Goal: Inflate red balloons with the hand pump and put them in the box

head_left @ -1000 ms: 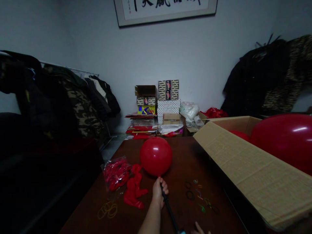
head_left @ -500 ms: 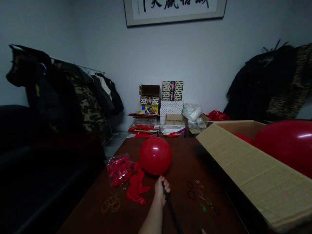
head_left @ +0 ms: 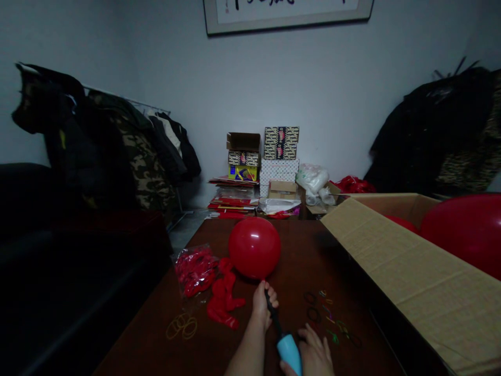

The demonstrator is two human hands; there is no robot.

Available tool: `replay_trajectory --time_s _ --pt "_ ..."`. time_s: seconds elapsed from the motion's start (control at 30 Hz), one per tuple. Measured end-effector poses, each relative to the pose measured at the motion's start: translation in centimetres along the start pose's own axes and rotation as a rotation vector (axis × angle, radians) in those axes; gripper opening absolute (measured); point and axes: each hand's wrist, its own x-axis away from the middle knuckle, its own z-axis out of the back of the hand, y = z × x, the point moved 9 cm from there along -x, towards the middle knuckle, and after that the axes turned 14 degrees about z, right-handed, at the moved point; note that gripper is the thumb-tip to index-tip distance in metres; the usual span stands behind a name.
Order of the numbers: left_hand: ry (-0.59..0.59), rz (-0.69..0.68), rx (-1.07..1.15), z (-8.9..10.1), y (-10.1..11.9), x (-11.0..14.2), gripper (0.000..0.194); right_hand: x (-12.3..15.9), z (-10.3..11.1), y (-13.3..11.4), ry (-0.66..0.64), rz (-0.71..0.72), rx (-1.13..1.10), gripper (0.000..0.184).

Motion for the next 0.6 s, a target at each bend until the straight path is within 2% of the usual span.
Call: replay_trajectory --time_s 0.07,0.2,0.43,0.6 --pt "0.004 0.001 -0.016 0.0 0.0 -0.1 0.032 -1.5 1.2 -0.8 0.048 0.002 -0.025 0.049" --pt "-0.001 -0.004 -0.051 -0.1 0.1 -0.2 0.038 -3.2 2.2 -1.4 0.102 -0.015 -0.062 0.049" --pt "0.002 0.009 -0.115 -0.5 -0.1 -0.1 0.042 -2.4 1.6 -1.2 0.118 -0.026 -0.06 0.05" --pt "0.013 0.001 -0.148 -0.4 -0.3 0.0 0.038 -1.2 0.0 -1.1 0.119 0.002 -0.059 0.048"
